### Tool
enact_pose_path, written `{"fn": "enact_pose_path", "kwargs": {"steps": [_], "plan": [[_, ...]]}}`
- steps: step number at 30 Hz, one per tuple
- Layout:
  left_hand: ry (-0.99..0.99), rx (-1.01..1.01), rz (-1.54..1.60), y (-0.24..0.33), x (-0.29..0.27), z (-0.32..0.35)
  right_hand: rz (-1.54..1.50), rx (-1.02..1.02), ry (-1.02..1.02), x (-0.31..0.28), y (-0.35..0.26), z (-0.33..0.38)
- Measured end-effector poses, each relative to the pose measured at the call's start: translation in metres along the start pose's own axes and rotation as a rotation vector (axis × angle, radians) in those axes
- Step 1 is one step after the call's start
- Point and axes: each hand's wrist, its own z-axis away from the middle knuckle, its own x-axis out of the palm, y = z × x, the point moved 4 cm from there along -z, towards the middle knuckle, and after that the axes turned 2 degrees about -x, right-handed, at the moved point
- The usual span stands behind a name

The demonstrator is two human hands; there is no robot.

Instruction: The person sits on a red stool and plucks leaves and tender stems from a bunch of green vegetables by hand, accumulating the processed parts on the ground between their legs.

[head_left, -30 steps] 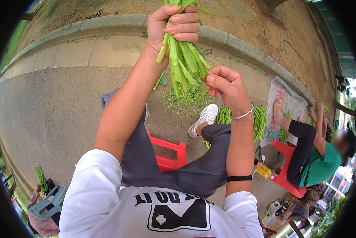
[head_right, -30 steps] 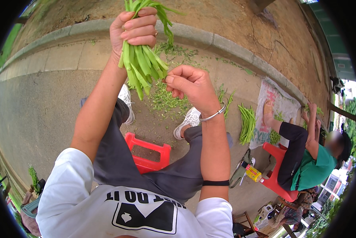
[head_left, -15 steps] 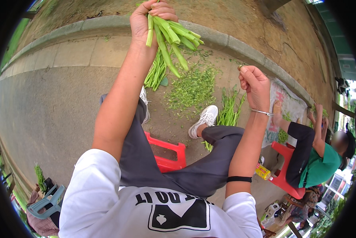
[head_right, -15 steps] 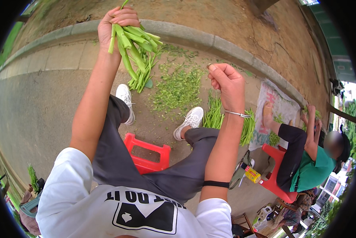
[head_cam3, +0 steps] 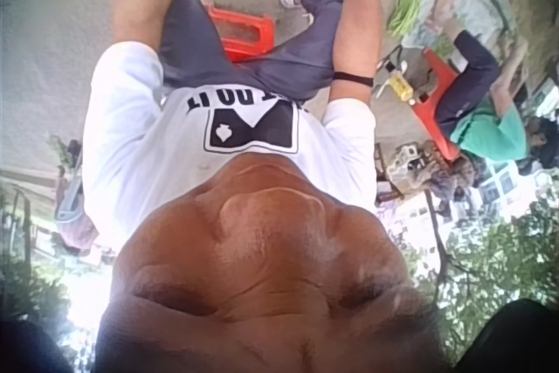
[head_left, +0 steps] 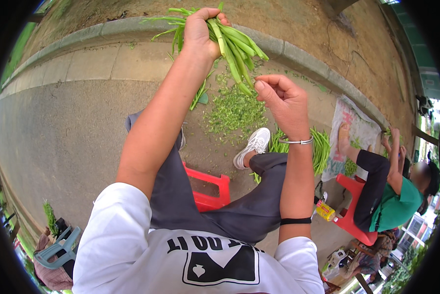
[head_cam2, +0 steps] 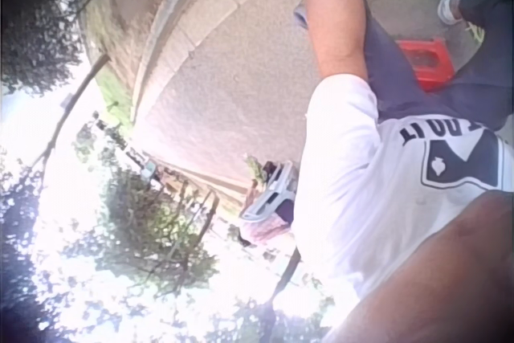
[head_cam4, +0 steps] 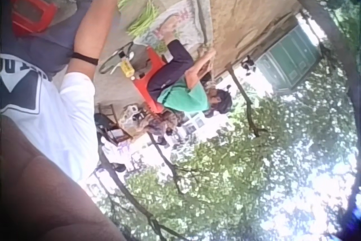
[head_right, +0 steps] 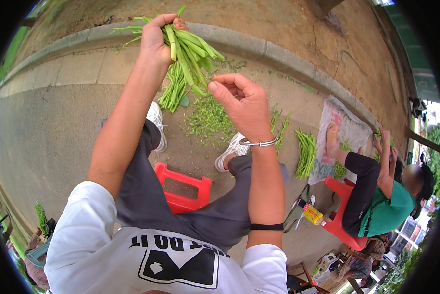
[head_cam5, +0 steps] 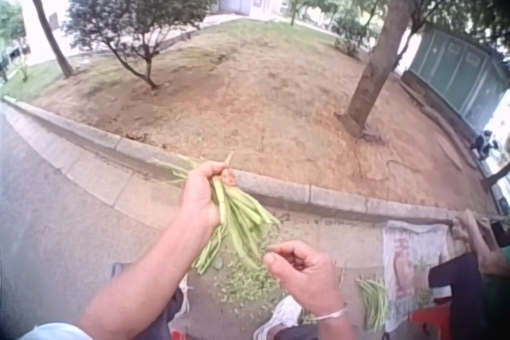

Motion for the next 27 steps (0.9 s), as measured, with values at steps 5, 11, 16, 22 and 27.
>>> {"fn": "enact_pose_path", "kwargs": {"steps": [5,11,16,22,27], "plan": [[0.018,0.022,-0.065,-0.005,-0.012,-0.012,0.115,-0.057,-0.002,0.002,0.013,-0.002],[0.032,0.040,-0.099,-0.013,-0.013,-0.014,0.383,-0.202,0.079,-0.005,0.011,0.000],[0.022,0.049,-0.100,-0.013,-0.012,-0.013,0.334,-0.298,0.260,-0.018,0.008,-0.007],[0.031,-0.065,0.001,-0.023,-0.009,-0.011,-0.011,-0.234,0.408,-0.027,-0.001,-0.008],[-0.023,-0.109,0.029,-0.033,-0.005,-0.010,-0.159,-0.202,0.529,-0.030,0.004,-0.010]]}}
